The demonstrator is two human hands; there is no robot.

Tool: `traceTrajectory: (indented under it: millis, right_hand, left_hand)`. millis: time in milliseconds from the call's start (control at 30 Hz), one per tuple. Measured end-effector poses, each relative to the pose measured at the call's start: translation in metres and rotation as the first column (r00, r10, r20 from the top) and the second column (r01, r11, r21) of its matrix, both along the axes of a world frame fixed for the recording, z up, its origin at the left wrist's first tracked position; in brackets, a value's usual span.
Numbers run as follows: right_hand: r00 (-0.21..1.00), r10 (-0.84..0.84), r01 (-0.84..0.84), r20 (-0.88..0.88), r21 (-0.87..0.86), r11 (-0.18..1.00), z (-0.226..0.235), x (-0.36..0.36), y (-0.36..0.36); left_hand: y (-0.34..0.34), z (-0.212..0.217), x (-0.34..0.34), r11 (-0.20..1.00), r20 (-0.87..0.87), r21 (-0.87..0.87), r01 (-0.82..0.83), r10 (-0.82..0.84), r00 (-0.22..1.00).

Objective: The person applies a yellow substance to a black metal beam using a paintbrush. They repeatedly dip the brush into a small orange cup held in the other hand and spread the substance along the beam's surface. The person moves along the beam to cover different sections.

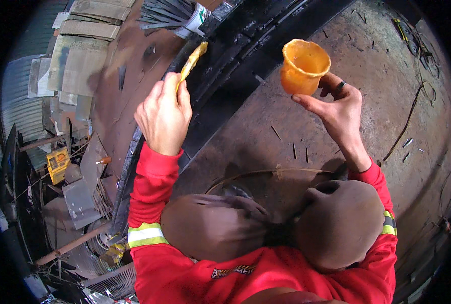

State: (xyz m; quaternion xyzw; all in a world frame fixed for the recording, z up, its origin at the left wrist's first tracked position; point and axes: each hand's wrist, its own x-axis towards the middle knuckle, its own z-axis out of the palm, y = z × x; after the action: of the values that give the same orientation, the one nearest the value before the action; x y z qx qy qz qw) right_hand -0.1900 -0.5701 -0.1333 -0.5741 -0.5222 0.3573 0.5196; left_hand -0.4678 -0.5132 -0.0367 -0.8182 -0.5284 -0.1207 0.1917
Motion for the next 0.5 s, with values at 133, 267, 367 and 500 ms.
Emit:
traceTrajectory:
  millis: [133, 267, 367, 500]
  right_hand:
    - [1.0, -0.001, 0.001, -0.022, 0.017, 1.0, 0.002, -0.001, 0.001]
    - [1.0, -0.013, 0.013, -0.025, -0.008, 1.0, 0.0, -0.001, 0.0]
    - [1.0, 0.0, 0.0, -0.002, 0.001, 1.0, -0.001, -0.002, 0.0]
    - [1.0, -0.016, 0.016, 0.013, 0.02, 1.0, -0.001, -0.001, -0.002]
  left_hand:
    - [-0.004, -0.003, -0.009, 0.996, -0.019, -0.085, -0.039, 0.037, 0.999]
    - [0.001, 0.002, 0.001, 0.996, 0.06, -0.088, -0.03, 0.036, 0.998]
    - [0.014, -0.008, 0.006, 0.996, 0.065, -0.092, -0.008, 0.014, 0.998]
    - [0.017, -0.012, 0.004, 0.996, 0.015, -0.092, 0.002, 0.0, 1.0]
